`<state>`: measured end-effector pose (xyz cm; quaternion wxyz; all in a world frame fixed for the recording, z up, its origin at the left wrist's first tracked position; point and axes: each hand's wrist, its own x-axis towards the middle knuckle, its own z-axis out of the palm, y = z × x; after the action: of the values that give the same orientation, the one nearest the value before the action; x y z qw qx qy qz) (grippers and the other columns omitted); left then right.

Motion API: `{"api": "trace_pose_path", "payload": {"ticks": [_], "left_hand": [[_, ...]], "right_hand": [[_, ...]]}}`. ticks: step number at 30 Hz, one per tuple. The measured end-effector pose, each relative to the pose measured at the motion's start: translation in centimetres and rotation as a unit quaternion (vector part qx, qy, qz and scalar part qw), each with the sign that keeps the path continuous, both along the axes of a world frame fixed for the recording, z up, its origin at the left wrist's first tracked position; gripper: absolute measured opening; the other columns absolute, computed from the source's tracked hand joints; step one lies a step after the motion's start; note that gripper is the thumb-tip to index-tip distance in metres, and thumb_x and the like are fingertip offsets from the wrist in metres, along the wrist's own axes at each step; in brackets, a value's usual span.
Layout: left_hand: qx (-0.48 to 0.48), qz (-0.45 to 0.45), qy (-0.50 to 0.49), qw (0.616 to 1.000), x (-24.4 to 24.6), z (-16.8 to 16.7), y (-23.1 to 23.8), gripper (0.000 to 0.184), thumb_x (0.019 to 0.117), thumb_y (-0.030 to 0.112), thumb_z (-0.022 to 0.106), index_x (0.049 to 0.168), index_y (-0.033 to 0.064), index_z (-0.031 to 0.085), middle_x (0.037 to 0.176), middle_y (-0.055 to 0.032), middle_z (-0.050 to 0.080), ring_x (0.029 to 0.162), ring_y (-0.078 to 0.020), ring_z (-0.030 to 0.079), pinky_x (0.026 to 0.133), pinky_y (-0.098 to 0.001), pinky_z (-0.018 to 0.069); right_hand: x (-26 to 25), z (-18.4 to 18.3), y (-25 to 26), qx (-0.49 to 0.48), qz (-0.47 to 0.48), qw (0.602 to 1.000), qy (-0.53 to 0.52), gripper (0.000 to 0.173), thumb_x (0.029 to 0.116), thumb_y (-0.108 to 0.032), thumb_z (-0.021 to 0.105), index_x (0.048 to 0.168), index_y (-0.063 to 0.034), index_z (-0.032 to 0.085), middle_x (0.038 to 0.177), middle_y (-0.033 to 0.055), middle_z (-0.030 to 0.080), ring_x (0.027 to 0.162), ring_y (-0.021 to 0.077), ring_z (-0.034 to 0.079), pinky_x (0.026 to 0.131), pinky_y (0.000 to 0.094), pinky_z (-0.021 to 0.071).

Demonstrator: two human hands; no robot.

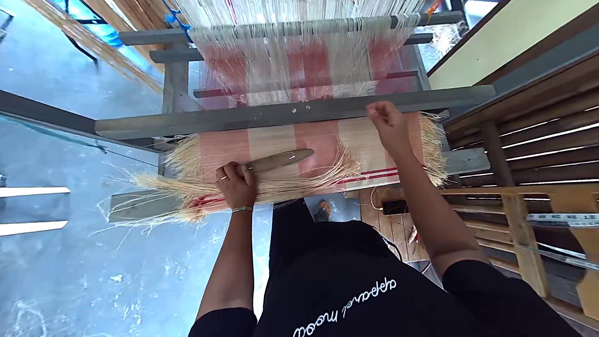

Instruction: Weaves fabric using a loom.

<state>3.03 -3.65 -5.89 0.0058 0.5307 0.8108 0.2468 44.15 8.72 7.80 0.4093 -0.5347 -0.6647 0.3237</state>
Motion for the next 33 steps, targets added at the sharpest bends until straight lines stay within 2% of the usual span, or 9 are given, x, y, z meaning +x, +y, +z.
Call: {"api": "trace_pose_path", "payload": {"ticks": [2, 5, 9, 14, 19, 24, 27, 31, 33], "left_hand": [[-0.001, 0.001, -0.001, 1.0, -0.1, -0.1, 0.0, 0.056, 0.1038, 0.047, 0.029, 0.128, 0.0052, 0.057, 0.134, -0.027, 0.054, 0.127, -0.0456, 0.052, 0.102, -0.0625, 0.0411], [-0.002, 0.0, 0.002, 1.0, 0.1, 0.1, 0.0, 0.057, 0.1034, 0.047, 0.029, 0.128, 0.0041, 0.057, 0.134, -0.0277, 0.054, 0.127, -0.0461, 0.052, 0.103, -0.0623, 0.0406], [-0.006, 0.002, -0.001, 1.0, 0.1, 0.1, 0.1, 0.058, 0.1036, 0.048, 0.028, 0.129, 0.0043, 0.056, 0.136, -0.0274, 0.053, 0.127, -0.0456, 0.051, 0.102, -0.0619, 0.0402], [-0.006, 0.008, 0.001, 1.0, 0.1, 0.4, 0.0, 0.056, 0.104, 0.048, 0.029, 0.13, 0.0059, 0.055, 0.137, -0.0264, 0.052, 0.129, -0.0445, 0.05, 0.104, -0.0619, 0.0389], [-0.02, 0.04, 0.013, 0.999, 0.3, 0.7, 0.1, 0.063, 0.103, 0.053, 0.027, 0.133, 0.0041, 0.054, 0.14, -0.0289, 0.05, 0.13, -0.0485, 0.049, 0.103, -0.0654, 0.0384], [-0.028, 0.045, 0.016, 0.998, 0.3, 0.4, 0.1, 0.065, 0.1026, 0.055, 0.025, 0.134, 0.0054, 0.053, 0.141, -0.0279, 0.049, 0.13, -0.0476, 0.049, 0.103, -0.0652, 0.0383], [-0.031, 0.045, 0.019, 0.998, 0.4, 0.5, 0.1, 0.066, 0.1022, 0.056, 0.023, 0.133, 0.0057, 0.053, 0.142, -0.0273, 0.049, 0.13, -0.0469, 0.05, 0.102, -0.065, 0.0391], [-0.024, 0.047, 0.021, 0.998, 0.4, 0.4, 0.1, 0.066, 0.1018, 0.056, 0.023, 0.133, 0.0058, 0.054, 0.141, -0.0273, 0.049, 0.13, -0.0469, 0.049, 0.102, -0.0655, 0.0384], [-0.023, 0.048, 0.019, 0.998, 0.4, 0.4, 0.1, 0.065, 0.1016, 0.055, 0.024, 0.132, 0.0056, 0.053, 0.141, -0.0271, 0.049, 0.13, -0.0468, 0.049, 0.102, -0.0653, 0.0382]], "right_hand": [[2.4, -0.7, -2.2, -0.045, -0.031, 0.998, -0.037, 0.029, 0.1041, -0.026, 0.059, 0.118, -0.0011, 0.065, 0.107, 0.0123, 0.069, 0.095, 0.0187, 0.066, 0.086, 0.0388, 0.056], [3.9, -1.2, -5.9, -0.136, 0.026, 0.983, -0.119, 0.022, 0.1037, -0.021, 0.061, 0.114, -0.0018, 0.066, 0.103, 0.0144, 0.069, 0.088, 0.0247, 0.067, 0.08, 0.0461, 0.0561], [5.1, -3.8, -8.9, -0.22, 0.086, 0.955, -0.181, 0.018, 0.0936, -0.016, 0.073, 0.106, -0.004, 0.071, 0.103, 0.0136, 0.069, 0.091, 0.026, 0.068, 0.083, 0.0476, 0.0569], [4.3, -7.3, -9.8, -0.193, 0.09, 0.953, -0.213, 0.031, 0.0907, -0.026, 0.079, 0.111, -0.0049, 0.07, 0.107, 0.0175, 0.065, 0.097, 0.0306, 0.064, 0.086, 0.0498, 0.0544], [5.1, -5.9, -9.0, -0.246, 0.092, 0.954, -0.147, 0.02, 0.0946, -0.02, 0.075, 0.105, -0.0023, 0.073, 0.109, 0.0153, 0.069, 0.098, 0.0263, 0.068, 0.089, 0.0471, 0.0568], [5.5, -1.7, -7.0, -0.292, 0.076, 0.953, 0.014, 0.018, 0.0953, -0.008, 0.072, 0.111, -0.0018, 0.064, 0.084, 0.0084, 0.071, 0.072, 0.0163, 0.068, 0.07, 0.0349, 0.0588], [3.9, -1.4, -4.7, -0.258, 0.087, 0.962, 0.01, 0.016, 0.0957, -0.008, 0.071, 0.109, -0.0003, 0.065, 0.087, 0.0087, 0.072, 0.076, 0.0173, 0.071, 0.073, 0.036, 0.0614], [1.0, -2.3, -1.8, -0.22, 0.115, 0.968, -0.023, 0.028, 0.0956, -0.008, 0.07, 0.123, -0.0018, 0.066, 0.092, 0.0091, 0.074, 0.079, 0.0171, 0.071, 0.079, 0.0374, 0.0609], [-0.4, -2.2, -0.9, -0.199, 0.103, 0.974, -0.035, 0.018, 0.0936, -0.01, 0.074, 0.11, -0.0015, 0.071, 0.086, 0.0077, 0.074, 0.075, 0.0151, 0.071, 0.077, 0.036, 0.0615]]}}
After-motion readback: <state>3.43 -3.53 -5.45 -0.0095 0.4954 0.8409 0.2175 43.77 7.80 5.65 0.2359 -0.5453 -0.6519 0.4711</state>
